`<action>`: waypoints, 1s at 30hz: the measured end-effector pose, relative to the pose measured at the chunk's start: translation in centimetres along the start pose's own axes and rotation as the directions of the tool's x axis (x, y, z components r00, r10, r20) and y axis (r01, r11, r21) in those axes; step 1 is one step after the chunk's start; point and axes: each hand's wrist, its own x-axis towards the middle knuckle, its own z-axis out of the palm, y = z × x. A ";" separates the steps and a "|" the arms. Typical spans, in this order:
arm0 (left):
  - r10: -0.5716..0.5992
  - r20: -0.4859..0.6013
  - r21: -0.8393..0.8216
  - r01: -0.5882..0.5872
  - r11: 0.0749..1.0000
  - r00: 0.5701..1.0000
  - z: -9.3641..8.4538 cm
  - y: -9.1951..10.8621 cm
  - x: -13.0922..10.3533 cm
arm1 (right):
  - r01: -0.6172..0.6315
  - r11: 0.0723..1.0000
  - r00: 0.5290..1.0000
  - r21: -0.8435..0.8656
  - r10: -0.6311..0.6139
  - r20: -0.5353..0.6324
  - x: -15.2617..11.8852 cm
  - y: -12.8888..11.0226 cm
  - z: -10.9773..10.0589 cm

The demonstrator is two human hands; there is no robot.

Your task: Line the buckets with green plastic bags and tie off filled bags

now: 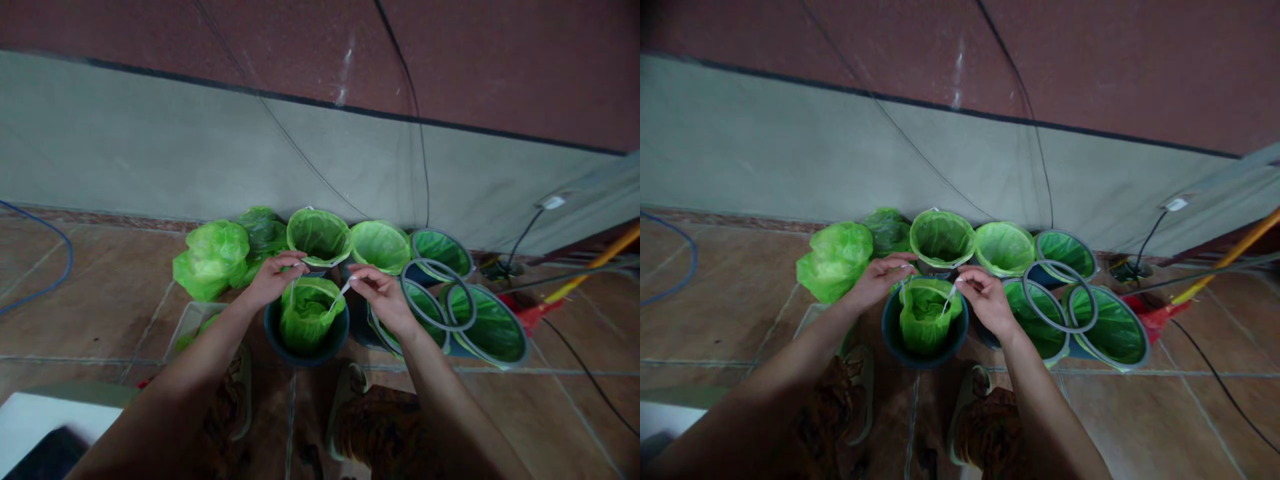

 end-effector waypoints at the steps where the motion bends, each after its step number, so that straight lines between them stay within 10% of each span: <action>1: 0.011 0.027 -0.115 -0.008 0.993 1.000 0.4 0.5 -0.1 | -0.010 0.996 1.000 0.084 0.008 0.020 0.0 -0.9 0.5; 7: 0.003 0.095 -0.406 0.036 0.913 0.995 3.1 1.6 -0.2 | -0.220 0.855 0.974 0.470 0.223 0.050 0.0 -2.5 3.4; 12: 0.004 0.043 -0.215 0.005 0.977 0.999 3.2 1.5 0.0 | -0.358 0.863 0.923 0.357 0.384 -0.003 0.9 -1.6 5.0; 21: 0.079 0.077 -0.284 -0.054 0.957 0.994 3.0 1.6 -0.1 | -0.361 0.902 0.926 0.236 0.316 0.208 0.9 -2.2 7.8; 30: -0.116 0.116 -0.753 0.164 0.638 0.986 4.2 1.3 -0.5 | -0.356 0.854 0.934 0.378 0.321 0.156 1.3 -1.9 7.2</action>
